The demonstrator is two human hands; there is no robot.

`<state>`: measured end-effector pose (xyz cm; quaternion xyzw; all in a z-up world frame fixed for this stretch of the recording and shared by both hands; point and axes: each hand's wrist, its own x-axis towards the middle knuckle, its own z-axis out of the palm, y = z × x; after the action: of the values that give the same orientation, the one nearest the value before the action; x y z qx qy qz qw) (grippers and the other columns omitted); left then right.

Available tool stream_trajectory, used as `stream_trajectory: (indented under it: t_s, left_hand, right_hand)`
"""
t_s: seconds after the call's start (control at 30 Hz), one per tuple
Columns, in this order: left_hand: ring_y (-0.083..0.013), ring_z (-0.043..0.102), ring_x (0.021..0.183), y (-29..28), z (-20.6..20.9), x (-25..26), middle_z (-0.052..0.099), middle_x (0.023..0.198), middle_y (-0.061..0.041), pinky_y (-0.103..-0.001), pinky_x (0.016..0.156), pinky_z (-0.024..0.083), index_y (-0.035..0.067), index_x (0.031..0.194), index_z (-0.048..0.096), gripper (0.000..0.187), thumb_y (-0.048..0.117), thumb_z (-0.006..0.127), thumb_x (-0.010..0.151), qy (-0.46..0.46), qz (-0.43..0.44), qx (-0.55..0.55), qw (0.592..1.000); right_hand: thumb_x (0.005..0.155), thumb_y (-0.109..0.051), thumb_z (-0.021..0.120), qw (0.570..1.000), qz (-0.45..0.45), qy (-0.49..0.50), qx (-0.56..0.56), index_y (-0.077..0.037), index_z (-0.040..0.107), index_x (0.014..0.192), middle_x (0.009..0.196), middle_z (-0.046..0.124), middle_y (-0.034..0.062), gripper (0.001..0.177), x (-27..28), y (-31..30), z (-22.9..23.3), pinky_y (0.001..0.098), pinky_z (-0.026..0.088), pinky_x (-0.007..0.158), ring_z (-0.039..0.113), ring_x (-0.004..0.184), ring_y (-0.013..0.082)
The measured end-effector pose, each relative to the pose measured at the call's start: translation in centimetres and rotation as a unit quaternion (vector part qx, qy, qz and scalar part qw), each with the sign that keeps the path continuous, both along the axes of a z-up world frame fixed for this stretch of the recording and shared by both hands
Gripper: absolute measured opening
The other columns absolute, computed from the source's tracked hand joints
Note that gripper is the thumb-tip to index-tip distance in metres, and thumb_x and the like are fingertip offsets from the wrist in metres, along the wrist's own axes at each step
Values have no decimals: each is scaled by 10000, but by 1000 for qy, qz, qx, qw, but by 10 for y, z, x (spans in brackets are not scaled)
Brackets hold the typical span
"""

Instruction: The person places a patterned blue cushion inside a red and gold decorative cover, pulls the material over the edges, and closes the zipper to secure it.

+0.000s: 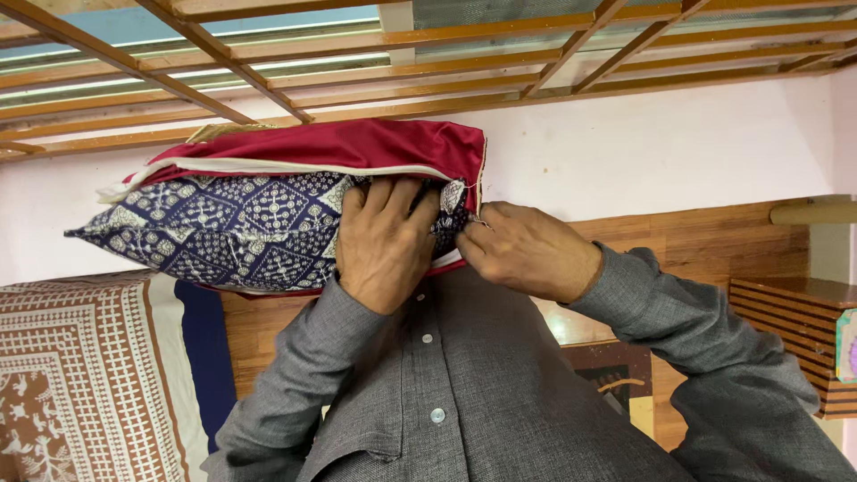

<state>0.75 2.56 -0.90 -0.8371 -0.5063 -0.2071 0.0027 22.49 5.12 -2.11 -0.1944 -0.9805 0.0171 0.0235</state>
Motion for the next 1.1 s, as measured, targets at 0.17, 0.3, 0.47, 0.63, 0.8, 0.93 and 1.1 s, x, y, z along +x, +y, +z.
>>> stream_trajectory:
  t_s: [0.17,0.3,0.47,0.63,0.8,0.93,1.1]
  left_hand:
    - [-277,555,1071,27,15,-3,602,1171,-79,-432,862,436,81,1148,706,401,78,734,748,-15,44,65,997]
    - [-287,535,1141,42,35,-12,566,1207,-95,-448,932,428,57,1217,691,342,97,772,887,-12,-5,166,986]
    - [-308,543,1167,62,30,-3,578,1207,-117,-487,1014,434,123,1171,684,382,130,758,796,-34,-32,153,987]
    - [-318,532,1190,61,-2,24,597,1272,-136,-517,1039,408,97,1347,644,522,133,768,841,-73,-15,131,989]
    - [-324,541,1231,65,-19,59,640,1269,-77,-563,1087,352,119,1342,608,552,153,761,812,-146,-80,51,985]
    - [-349,560,1171,71,-21,78,625,1187,-167,-648,1134,205,31,1300,576,565,278,812,851,-308,-101,10,946]
    - [-256,672,840,79,-29,75,663,843,-92,-631,1290,210,42,1046,599,213,234,692,1048,-385,-68,-77,917]
  right_hand:
    - [788,-223,683,994,4,113,12,-4,675,938,829,620,73,265,1,39,28,361,559,722,615,818,236]
    - [852,-67,675,987,-43,84,129,-27,693,979,866,636,48,135,6,60,57,335,539,675,610,832,213]
    - [827,-47,679,992,-38,106,64,-54,707,971,837,633,38,147,5,57,44,366,559,685,595,791,228]
    - [811,-45,715,983,-136,121,38,-40,720,937,925,679,61,126,28,53,23,388,558,715,624,936,275]
    - [832,-76,754,963,-207,173,26,-38,719,931,1019,680,97,112,48,37,5,450,534,913,591,1143,339]
    - [829,-91,786,906,-323,261,84,9,713,1136,1316,616,212,332,34,15,-28,511,470,1072,479,1384,420]
    - [815,-127,819,871,-325,365,51,19,599,1310,1482,470,283,561,-21,-16,-84,570,445,1145,394,1432,472]
